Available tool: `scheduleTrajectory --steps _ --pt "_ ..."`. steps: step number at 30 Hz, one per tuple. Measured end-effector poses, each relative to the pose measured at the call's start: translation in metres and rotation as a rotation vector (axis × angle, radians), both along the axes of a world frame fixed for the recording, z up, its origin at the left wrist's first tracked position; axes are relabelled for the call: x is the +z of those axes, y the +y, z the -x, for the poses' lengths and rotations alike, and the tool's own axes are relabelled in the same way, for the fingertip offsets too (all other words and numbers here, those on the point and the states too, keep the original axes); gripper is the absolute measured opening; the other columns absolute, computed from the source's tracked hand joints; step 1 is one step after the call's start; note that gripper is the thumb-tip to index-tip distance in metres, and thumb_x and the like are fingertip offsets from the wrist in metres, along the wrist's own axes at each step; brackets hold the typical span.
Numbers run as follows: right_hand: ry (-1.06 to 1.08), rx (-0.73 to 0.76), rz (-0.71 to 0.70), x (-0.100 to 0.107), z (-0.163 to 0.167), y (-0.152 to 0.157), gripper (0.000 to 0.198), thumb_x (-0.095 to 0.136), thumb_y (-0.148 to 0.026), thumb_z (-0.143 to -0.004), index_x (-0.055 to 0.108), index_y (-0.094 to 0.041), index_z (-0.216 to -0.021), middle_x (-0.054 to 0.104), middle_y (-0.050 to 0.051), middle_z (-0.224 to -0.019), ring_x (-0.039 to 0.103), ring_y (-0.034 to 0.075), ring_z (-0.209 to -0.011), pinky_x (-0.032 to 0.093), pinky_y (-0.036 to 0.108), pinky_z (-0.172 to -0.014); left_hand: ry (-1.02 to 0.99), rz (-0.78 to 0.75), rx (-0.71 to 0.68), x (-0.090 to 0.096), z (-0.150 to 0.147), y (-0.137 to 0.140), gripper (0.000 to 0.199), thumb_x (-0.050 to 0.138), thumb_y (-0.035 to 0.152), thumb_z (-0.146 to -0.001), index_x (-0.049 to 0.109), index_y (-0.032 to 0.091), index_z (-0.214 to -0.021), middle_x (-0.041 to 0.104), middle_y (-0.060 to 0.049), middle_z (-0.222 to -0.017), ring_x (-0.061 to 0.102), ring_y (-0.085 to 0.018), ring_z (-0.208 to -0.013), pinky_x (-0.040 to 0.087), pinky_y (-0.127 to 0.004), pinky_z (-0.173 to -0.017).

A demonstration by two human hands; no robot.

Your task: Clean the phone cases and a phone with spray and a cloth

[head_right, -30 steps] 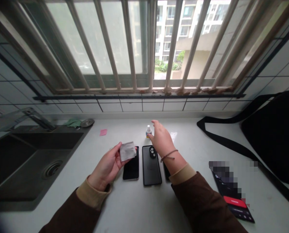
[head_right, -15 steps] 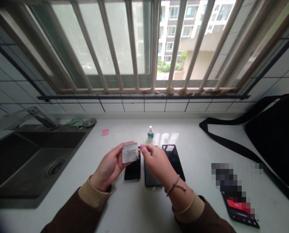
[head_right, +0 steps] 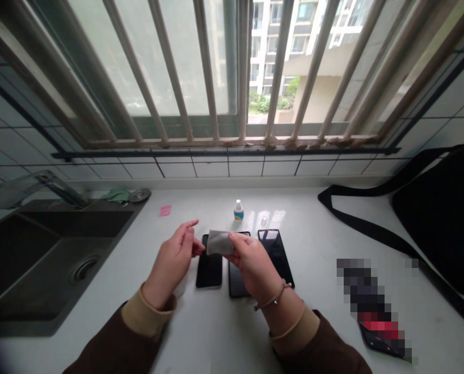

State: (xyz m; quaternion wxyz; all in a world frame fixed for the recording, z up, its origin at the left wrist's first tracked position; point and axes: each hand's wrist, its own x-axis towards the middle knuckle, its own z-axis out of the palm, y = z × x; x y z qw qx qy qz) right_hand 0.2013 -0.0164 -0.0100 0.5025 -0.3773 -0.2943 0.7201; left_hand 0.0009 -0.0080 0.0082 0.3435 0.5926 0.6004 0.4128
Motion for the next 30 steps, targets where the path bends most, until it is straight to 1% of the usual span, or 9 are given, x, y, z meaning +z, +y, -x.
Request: scheduleTrajectory --steps 2,6,9,12,16,20,24,27,30 --pt "0.005 -0.058 0.036 -0.001 -0.004 0.002 0.041 0.085 -0.051 -0.087 0.081 -0.016 -0.108 0.082 0.014 -0.113 0.078 0.024 -0.104 0.059 0.036 -0.094 0.419 -0.093 0.159 0.004 0.011 0.003 0.036 0.053 0.045 -0.105 0.07 0.021 -0.128 0.075 -0.009 -0.085 0.073 -0.029 -0.08 0.053 -0.035 -0.076" --pt "0.005 -0.138 0.088 -0.007 -0.007 0.006 0.037 0.084 -0.048 -0.087 0.079 -0.017 -0.106 0.082 0.013 -0.106 0.079 0.022 -0.091 0.061 0.033 -0.08 1.018 0.075 0.24 0.003 0.031 0.008 0.041 0.051 0.047 -0.103 0.069 0.012 -0.114 0.073 -0.024 -0.104 0.074 -0.039 -0.091 0.053 -0.04 -0.076" --pt "0.001 -0.138 0.082 -0.01 -0.007 0.007 0.037 0.085 -0.049 -0.086 0.078 -0.017 -0.105 0.082 0.012 -0.102 0.078 0.022 -0.087 0.062 0.032 -0.076 1.128 0.219 0.181 -0.005 0.037 0.009 0.031 0.049 0.035 -0.102 0.069 0.011 -0.108 0.073 -0.026 -0.104 0.076 -0.038 -0.092 0.053 -0.038 -0.074" --pt "-0.001 -0.094 0.055 -0.009 -0.006 0.006 0.042 0.087 -0.05 -0.084 0.079 -0.016 -0.107 0.081 0.012 -0.105 0.077 0.021 -0.086 0.062 0.032 -0.075 1.083 0.227 0.165 -0.011 0.037 0.009 0.024 0.045 0.018 -0.098 0.067 0.011 -0.105 0.075 -0.026 -0.1 0.077 -0.037 -0.091 0.052 -0.036 -0.073" --pt "-0.007 -0.052 0.059 -0.008 -0.006 0.005 0.044 0.091 -0.052 -0.081 0.079 -0.015 -0.103 0.08 0.011 -0.1 0.075 0.019 -0.083 0.061 0.029 -0.073 0.879 0.078 0.295 -0.01 0.036 0.011 0.022 0.045 0.019 -0.099 0.066 0.013 -0.106 0.074 -0.024 -0.081 0.075 -0.039 -0.08 0.05 -0.038 -0.072" --pt "0.018 0.014 0.055 -0.007 -0.006 0.004 0.044 0.09 -0.053 -0.082 0.078 -0.015 -0.101 0.079 0.009 -0.094 0.074 0.017 -0.079 0.06 0.028 -0.071 0.375 -0.003 0.247 -0.007 0.032 0.019 0.016 0.054 0.031 -0.102 0.06 0.021 -0.112 0.072 -0.007 -0.074 0.069 -0.026 -0.061 0.048 -0.033 -0.066" --pt "0.059 0.061 0.038 -0.002 -0.005 0.002 0.041 0.089 -0.051 -0.085 0.078 -0.016 -0.104 0.079 0.007 -0.094 0.072 0.015 -0.076 0.059 0.026 -0.071 -0.328 0.108 0.079 -0.013 0.018 0.02 0.028 0.068 0.042 -0.095 0.06 0.021 -0.112 0.069 0.001 -0.074 0.06 -0.014 -0.048 0.042 -0.022 -0.047" --pt "0.089 0.114 0.015 0.001 -0.004 0.0 0.039 0.089 -0.05 -0.086 0.078 -0.017 -0.104 0.079 0.006 -0.095 0.072 0.014 -0.077 0.06 0.026 -0.073 -0.619 0.228 -0.021 -0.015 0.003 0.015 0.034 0.079 0.04 -0.09 0.067 0.015 -0.11 0.069 0.0 -0.075 0.058 -0.01 -0.049 0.043 -0.019 -0.045" --pt "0.121 0.143 0.002 0.002 -0.003 -0.001 0.038 0.089 -0.05 -0.087 0.078 -0.017 -0.104 0.079 0.006 -0.096 0.072 0.014 -0.076 0.059 0.025 -0.073 -0.85 0.363 -0.102 -0.014 -0.006 0.01 0.023 0.075 0.03 -0.095 0.07 0.012 -0.109 0.067 0.0 -0.074 0.058 -0.008 -0.051 0.05 -0.019 -0.05"
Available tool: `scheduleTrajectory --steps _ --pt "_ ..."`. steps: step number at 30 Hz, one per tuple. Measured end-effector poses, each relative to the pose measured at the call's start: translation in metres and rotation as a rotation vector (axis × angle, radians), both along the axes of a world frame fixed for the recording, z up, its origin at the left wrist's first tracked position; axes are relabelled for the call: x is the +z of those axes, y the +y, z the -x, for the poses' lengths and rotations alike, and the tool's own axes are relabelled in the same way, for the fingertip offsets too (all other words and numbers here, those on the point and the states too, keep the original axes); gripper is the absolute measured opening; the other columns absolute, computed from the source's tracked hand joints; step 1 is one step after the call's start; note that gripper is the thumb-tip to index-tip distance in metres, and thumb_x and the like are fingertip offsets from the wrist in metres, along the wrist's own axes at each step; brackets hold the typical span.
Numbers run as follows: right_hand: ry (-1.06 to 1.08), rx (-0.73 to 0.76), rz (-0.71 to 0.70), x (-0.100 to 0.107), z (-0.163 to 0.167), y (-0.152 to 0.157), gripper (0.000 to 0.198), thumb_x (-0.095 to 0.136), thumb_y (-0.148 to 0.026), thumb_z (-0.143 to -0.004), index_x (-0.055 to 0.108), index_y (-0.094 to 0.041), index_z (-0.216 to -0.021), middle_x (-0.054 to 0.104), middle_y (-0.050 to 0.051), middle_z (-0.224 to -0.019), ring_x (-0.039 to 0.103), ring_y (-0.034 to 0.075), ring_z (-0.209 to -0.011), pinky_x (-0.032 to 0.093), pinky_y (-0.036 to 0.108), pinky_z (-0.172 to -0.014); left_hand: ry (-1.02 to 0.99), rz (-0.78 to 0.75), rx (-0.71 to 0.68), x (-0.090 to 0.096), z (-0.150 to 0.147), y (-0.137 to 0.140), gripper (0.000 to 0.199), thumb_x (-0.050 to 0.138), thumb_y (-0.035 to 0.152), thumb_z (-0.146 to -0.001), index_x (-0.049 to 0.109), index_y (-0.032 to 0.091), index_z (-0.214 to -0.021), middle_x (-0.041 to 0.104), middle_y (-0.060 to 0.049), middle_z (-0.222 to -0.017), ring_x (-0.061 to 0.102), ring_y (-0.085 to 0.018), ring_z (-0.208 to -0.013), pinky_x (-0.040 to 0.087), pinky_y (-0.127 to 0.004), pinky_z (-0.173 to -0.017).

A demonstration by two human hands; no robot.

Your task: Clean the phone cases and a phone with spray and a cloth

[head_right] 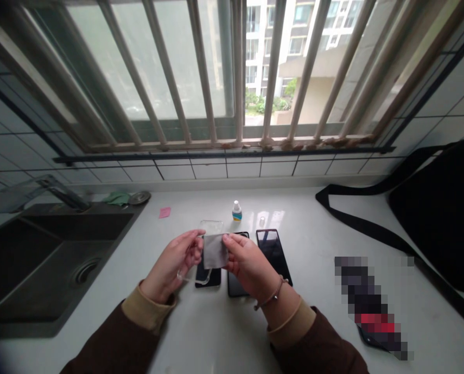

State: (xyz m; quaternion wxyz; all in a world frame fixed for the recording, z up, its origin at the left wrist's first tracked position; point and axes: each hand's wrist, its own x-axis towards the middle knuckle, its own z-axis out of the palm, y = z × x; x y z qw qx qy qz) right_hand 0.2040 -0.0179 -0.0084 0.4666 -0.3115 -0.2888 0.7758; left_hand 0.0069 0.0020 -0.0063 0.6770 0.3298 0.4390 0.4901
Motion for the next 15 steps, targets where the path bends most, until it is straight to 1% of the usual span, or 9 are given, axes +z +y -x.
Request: scheduleTrajectory --steps 2,4,5,7,10,12,15 --pt "0.019 0.003 -0.003 -0.001 0.001 -0.001 0.038 0.089 -0.049 -0.087 0.079 -0.017 -0.105 0.079 0.006 -0.095 0.071 0.013 -0.075 0.059 0.024 -0.073 -0.148 0.103 -0.042 0.0 -0.003 -0.001 0.014 0.066 0.025 -0.101 0.069 0.012 -0.104 0.067 -0.002 -0.075 0.06 -0.009 -0.052 0.053 -0.019 -0.053" --pt "0.037 -0.001 -0.001 -0.002 0.001 -0.001 0.036 0.088 -0.048 -0.087 0.079 -0.018 -0.103 0.078 0.005 -0.092 0.07 0.013 -0.073 0.059 0.023 -0.072 -0.278 0.184 -0.07 0.0 -0.005 -0.002 0.017 0.058 0.027 -0.106 0.068 0.014 -0.099 0.071 -0.006 -0.079 0.068 -0.012 -0.06 0.058 -0.022 -0.059" --pt "0.046 0.0 0.002 -0.002 0.001 -0.001 0.034 0.088 -0.048 -0.088 0.079 -0.018 -0.102 0.077 0.005 -0.09 0.07 0.013 -0.072 0.059 0.023 -0.071 -0.335 0.204 -0.088 0.001 -0.005 -0.003 0.02 0.056 0.029 -0.107 0.067 0.015 -0.098 0.074 -0.008 -0.083 0.072 -0.015 -0.067 0.061 -0.026 -0.065" --pt "0.068 0.009 0.007 -0.004 0.001 -0.001 0.033 0.088 -0.047 -0.088 0.079 -0.018 -0.101 0.076 0.004 -0.089 0.069 0.012 -0.071 0.059 0.022 -0.068 -0.433 0.2 -0.133 0.003 -0.008 -0.005 0.022 0.055 0.035 -0.108 0.065 0.018 -0.099 0.078 -0.011 -0.095 0.078 -0.022 -0.086 0.065 -0.034 -0.08" --pt "0.094 0.016 0.017 -0.005 0.001 -0.001 0.032 0.088 -0.045 -0.089 0.079 -0.017 -0.102 0.077 0.004 -0.091 0.069 0.012 -0.071 0.06 0.022 -0.068 -0.523 0.169 -0.183 0.006 -0.012 -0.008 0.022 0.057 0.04 -0.107 0.066 0.02 -0.103 0.079 -0.012 -0.11 0.079 -0.027 -0.104 0.062 -0.044 -0.097" --pt "0.105 0.008 0.025 -0.005 0.001 -0.001 0.031 0.088 -0.044 -0.089 0.079 -0.017 -0.101 0.077 0.004 -0.089 0.069 0.012 -0.07 0.06 0.021 -0.067 -0.546 0.164 -0.171 0.007 -0.014 -0.01 0.021 0.059 0.04 -0.106 0.066 0.021 -0.104 0.079 -0.012 -0.113 0.078 -0.029 -0.109 0.061 -0.047 -0.101" --pt "0.115 0.016 0.028 -0.004 0.003 -0.002 0.032 0.087 -0.043 -0.089 0.079 -0.016 -0.105 0.077 0.004 -0.089 0.07 0.011 -0.07 0.06 0.02 -0.067 -0.556 0.166 -0.148 0.007 -0.014 -0.011 0.02 0.06 0.039 -0.106 0.066 0.02 -0.105 0.078 -0.013 -0.116 0.077 -0.03 -0.112 0.06 -0.05 -0.102"
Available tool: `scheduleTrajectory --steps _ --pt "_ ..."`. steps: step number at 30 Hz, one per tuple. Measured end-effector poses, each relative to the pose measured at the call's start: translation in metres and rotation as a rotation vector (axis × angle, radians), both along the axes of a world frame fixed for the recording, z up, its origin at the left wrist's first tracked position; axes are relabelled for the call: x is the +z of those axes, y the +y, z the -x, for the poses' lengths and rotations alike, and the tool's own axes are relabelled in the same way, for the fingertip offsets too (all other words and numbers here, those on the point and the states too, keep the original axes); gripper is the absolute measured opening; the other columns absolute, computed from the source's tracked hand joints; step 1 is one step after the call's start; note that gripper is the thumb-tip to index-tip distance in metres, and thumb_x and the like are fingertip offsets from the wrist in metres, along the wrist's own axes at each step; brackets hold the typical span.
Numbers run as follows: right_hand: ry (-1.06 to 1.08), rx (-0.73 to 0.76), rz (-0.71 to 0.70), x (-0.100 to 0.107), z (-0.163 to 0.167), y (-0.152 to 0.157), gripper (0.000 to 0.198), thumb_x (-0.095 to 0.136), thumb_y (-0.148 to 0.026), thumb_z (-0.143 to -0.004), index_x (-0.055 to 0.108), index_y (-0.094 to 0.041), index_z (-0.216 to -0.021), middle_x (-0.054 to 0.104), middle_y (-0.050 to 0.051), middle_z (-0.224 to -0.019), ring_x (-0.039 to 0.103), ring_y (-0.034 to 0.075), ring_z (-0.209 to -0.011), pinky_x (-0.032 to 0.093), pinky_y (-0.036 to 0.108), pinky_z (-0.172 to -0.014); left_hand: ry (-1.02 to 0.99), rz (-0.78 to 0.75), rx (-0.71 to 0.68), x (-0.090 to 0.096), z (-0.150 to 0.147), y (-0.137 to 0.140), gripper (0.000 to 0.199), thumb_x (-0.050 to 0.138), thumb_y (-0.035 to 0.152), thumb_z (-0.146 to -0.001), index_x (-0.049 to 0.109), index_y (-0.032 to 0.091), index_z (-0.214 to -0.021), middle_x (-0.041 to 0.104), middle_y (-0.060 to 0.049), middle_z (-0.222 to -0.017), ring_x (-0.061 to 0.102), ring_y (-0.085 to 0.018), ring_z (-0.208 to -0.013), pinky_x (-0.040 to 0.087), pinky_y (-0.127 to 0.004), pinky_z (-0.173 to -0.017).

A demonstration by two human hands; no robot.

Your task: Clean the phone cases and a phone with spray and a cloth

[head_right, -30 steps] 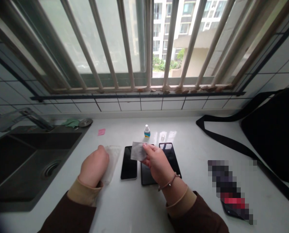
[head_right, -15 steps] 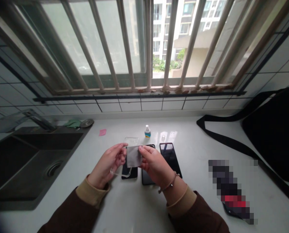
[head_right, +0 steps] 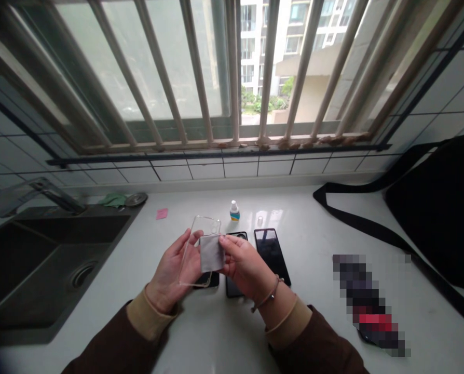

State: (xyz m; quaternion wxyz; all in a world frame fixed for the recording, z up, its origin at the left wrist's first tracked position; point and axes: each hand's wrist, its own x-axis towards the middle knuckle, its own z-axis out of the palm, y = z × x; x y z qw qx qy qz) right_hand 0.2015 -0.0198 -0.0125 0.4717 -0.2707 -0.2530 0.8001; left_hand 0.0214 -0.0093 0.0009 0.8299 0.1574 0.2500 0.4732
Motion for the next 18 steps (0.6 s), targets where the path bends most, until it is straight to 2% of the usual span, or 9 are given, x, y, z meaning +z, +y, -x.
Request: scheduleTrajectory --steps 2,4,7,9,10,12,14,16,18 --pt "-0.005 0.008 0.0 0.0 0.001 0.001 0.035 0.087 -0.043 -0.089 0.079 -0.015 -0.109 0.078 0.006 -0.092 0.071 0.012 -0.071 0.061 0.02 -0.067 0.003 -0.003 0.012 0.001 0.001 0.0 0.021 0.059 0.04 -0.106 0.066 0.02 -0.108 0.077 -0.014 -0.119 0.077 -0.03 -0.112 0.06 -0.051 -0.102" --pt "-0.026 -0.048 -0.001 -0.002 0.0 0.003 0.037 0.088 -0.043 -0.088 0.079 -0.015 -0.11 0.079 0.007 -0.096 0.072 0.013 -0.073 0.062 0.022 -0.068 0.014 -0.007 0.027 0.003 0.001 0.0 0.022 0.059 0.041 -0.106 0.066 0.021 -0.114 0.075 -0.016 -0.123 0.076 -0.029 -0.112 0.06 -0.05 -0.102" --pt "-0.126 -0.336 -0.024 -0.003 -0.007 0.009 0.034 0.084 -0.045 -0.09 0.078 -0.017 -0.107 0.081 0.008 -0.101 0.076 0.016 -0.081 0.064 0.025 -0.071 0.055 -0.02 0.044 0.005 0.0 -0.001 0.032 0.059 0.041 -0.107 0.06 0.025 -0.135 0.072 -0.017 -0.124 0.076 -0.029 -0.112 0.058 -0.052 -0.105" --pt "-0.322 -0.56 -0.116 -0.002 -0.014 0.011 0.032 0.075 -0.047 -0.097 0.078 -0.018 -0.109 0.082 0.008 -0.104 0.078 0.02 -0.088 0.065 0.029 -0.074 0.103 -0.047 0.046 0.005 -0.002 -0.003 0.047 0.06 0.043 -0.107 0.051 0.031 -0.152 0.071 -0.016 -0.123 0.076 -0.028 -0.11 0.057 -0.055 -0.107" --pt "-0.473 -0.642 -0.206 -0.001 -0.017 0.011 0.032 0.07 -0.047 -0.1 0.079 -0.019 -0.112 0.082 0.009 -0.106 0.078 0.023 -0.092 0.066 0.032 -0.078 0.127 -0.061 0.042 0.004 -0.004 -0.004 0.054 0.06 0.044 -0.107 0.045 0.034 -0.158 0.071 -0.015 -0.122 0.076 -0.028 -0.11 0.057 -0.055 -0.107" --pt "-0.817 -0.712 -0.476 0.0 -0.018 0.007 0.032 0.062 -0.042 -0.106 0.079 -0.02 -0.122 0.083 0.01 -0.114 0.079 0.027 -0.105 0.066 0.04 -0.093 0.161 -0.086 0.021 0.003 -0.009 -0.008 0.062 0.059 0.047 -0.107 0.038 0.037 -0.164 0.071 -0.014 -0.122 0.076 -0.027 -0.109 0.058 -0.052 -0.106" --pt "-1.055 -0.672 -0.804 -0.002 -0.013 0.002 0.035 0.057 -0.03 -0.108 0.076 -0.022 -0.136 0.079 0.011 -0.131 0.076 0.028 -0.122 0.06 0.046 -0.11 0.168 -0.11 -0.011 0.0 -0.013 -0.011 0.063 0.058 0.05 -0.108 0.037 0.037 -0.166 0.071 -0.014 -0.124 0.075 -0.025 -0.108 0.06 -0.046 -0.103" --pt "-1.153 -0.562 -1.107 -0.008 -0.004 -0.002 0.041 0.053 -0.018 -0.107 0.072 -0.021 -0.143 0.073 0.011 -0.143 0.071 0.026 -0.133 0.057 0.044 -0.118 0.171 -0.144 -0.015 -0.003 -0.018 -0.014 0.06 0.056 0.05 -0.109 0.04 0.037 -0.165 0.07 -0.013 -0.134 0.074 -0.023 -0.112 0.06 -0.038 -0.099" --pt "-1.223 -0.521 -1.256 -0.015 0.006 -0.004 0.048 0.048 -0.008 -0.104 0.068 -0.016 -0.147 0.068 0.014 -0.15 0.064 0.025 -0.142 0.054 0.042 -0.121 0.187 -0.176 -0.001 -0.006 -0.021 -0.016 0.056 0.055 0.049 -0.11 0.044 0.038 -0.164 0.065 -0.011 -0.146 0.071 -0.022 -0.119 0.059 -0.034 -0.099"
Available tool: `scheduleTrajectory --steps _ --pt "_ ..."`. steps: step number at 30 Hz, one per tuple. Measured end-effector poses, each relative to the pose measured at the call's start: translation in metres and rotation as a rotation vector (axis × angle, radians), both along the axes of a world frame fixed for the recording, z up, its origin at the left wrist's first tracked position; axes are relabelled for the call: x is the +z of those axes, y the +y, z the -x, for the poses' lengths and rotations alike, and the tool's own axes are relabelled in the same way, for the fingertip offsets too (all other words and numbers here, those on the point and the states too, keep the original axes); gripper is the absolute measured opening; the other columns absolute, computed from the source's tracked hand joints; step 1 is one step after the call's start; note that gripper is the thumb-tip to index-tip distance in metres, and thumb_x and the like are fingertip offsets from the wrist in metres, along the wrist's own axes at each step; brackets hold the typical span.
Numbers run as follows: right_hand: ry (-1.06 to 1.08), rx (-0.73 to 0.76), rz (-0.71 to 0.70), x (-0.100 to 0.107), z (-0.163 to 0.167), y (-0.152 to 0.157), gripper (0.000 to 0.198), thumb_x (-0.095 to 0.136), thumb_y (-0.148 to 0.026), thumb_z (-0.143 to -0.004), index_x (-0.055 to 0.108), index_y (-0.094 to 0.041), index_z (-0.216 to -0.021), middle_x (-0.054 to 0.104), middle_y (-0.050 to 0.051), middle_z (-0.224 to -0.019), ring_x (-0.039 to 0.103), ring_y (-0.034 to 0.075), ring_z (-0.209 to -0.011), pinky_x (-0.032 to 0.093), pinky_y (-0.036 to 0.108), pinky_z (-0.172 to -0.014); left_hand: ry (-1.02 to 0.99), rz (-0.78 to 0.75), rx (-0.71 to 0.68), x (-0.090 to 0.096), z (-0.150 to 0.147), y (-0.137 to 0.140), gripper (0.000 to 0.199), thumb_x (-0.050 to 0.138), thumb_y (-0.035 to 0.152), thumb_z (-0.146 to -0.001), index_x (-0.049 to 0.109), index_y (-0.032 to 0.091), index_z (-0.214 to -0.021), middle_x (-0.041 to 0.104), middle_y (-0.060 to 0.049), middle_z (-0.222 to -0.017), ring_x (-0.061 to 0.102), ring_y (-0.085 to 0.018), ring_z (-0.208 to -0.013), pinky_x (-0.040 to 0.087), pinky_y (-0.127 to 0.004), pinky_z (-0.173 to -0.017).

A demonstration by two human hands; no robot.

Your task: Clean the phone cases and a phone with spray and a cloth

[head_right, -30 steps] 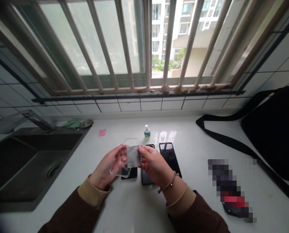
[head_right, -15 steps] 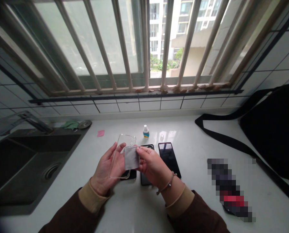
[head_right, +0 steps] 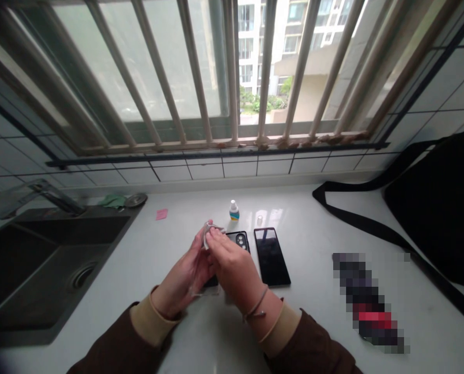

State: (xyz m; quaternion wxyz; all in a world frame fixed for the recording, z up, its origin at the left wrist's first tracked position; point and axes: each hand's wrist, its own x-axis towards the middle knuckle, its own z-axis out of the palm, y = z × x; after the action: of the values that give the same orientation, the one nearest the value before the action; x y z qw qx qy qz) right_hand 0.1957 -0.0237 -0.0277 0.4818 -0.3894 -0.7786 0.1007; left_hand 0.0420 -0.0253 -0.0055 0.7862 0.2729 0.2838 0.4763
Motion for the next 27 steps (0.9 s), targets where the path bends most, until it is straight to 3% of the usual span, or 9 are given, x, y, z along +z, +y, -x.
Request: scheduleTrajectory --steps 4,12,15,20,24,27 --pt "-0.058 -0.034 -0.057 -0.008 0.006 0.0 0.052 0.045 -0.002 -0.102 0.064 -0.011 -0.15 0.064 0.018 -0.152 0.06 0.024 -0.145 0.054 0.041 -0.122 0.032 -0.028 -0.009 -0.002 -0.003 -0.001 0.059 0.051 0.055 -0.109 0.043 0.037 -0.165 0.063 -0.011 -0.152 0.07 -0.023 -0.12 0.059 -0.035 -0.098" --pt "0.046 -0.024 -0.106 -0.003 0.004 0.0 0.051 0.044 0.001 -0.102 0.063 -0.014 -0.147 0.067 0.018 -0.149 0.063 0.023 -0.142 0.054 0.041 -0.121 -0.011 0.008 -0.052 -0.002 -0.002 -0.002 0.056 0.054 0.052 -0.109 0.049 0.033 -0.162 0.067 -0.013 -0.145 0.073 -0.021 -0.111 0.06 -0.033 -0.093" --pt "0.024 0.036 -0.118 -0.004 0.006 0.0 0.045 0.045 -0.001 -0.102 0.064 -0.013 -0.141 0.07 0.019 -0.146 0.064 0.023 -0.141 0.055 0.04 -0.12 -0.012 0.012 0.017 -0.003 -0.003 -0.001 0.055 0.055 0.05 -0.109 0.047 0.038 -0.162 0.067 -0.009 -0.145 0.073 -0.02 -0.113 0.062 -0.031 -0.092" --pt "-0.045 0.153 -0.081 0.001 0.011 -0.006 0.035 0.047 -0.005 -0.105 0.066 -0.016 -0.132 0.075 0.016 -0.138 0.072 0.024 -0.131 0.059 0.04 -0.114 0.104 0.044 0.2 0.005 -0.002 0.002 0.067 0.057 0.054 -0.107 0.036 0.037 -0.169 0.076 -0.01 -0.115 0.078 -0.022 -0.102 0.063 -0.036 -0.095" --pt "-0.048 0.24 -0.015 0.009 0.014 -0.014 0.026 0.048 -0.011 -0.107 0.066 -0.019 -0.124 0.08 0.013 -0.125 0.079 0.023 -0.116 0.064 0.034 -0.1 0.216 0.068 0.27 0.01 0.004 0.005 0.072 0.058 0.06 -0.104 0.034 0.039 -0.169 0.076 -0.013 -0.118 0.079 -0.024 -0.094 0.066 -0.04 -0.088" --pt "-0.095 0.279 0.04 0.01 0.013 -0.018 0.025 0.047 -0.013 -0.108 0.066 -0.02 -0.123 0.082 0.01 -0.113 0.081 0.023 -0.104 0.065 0.032 -0.09 0.209 0.062 0.289 0.006 0.008 0.009 0.072 0.058 0.061 -0.104 0.033 0.04 -0.169 0.077 -0.014 -0.118 0.079 -0.024 -0.099 0.064 -0.041 -0.096"
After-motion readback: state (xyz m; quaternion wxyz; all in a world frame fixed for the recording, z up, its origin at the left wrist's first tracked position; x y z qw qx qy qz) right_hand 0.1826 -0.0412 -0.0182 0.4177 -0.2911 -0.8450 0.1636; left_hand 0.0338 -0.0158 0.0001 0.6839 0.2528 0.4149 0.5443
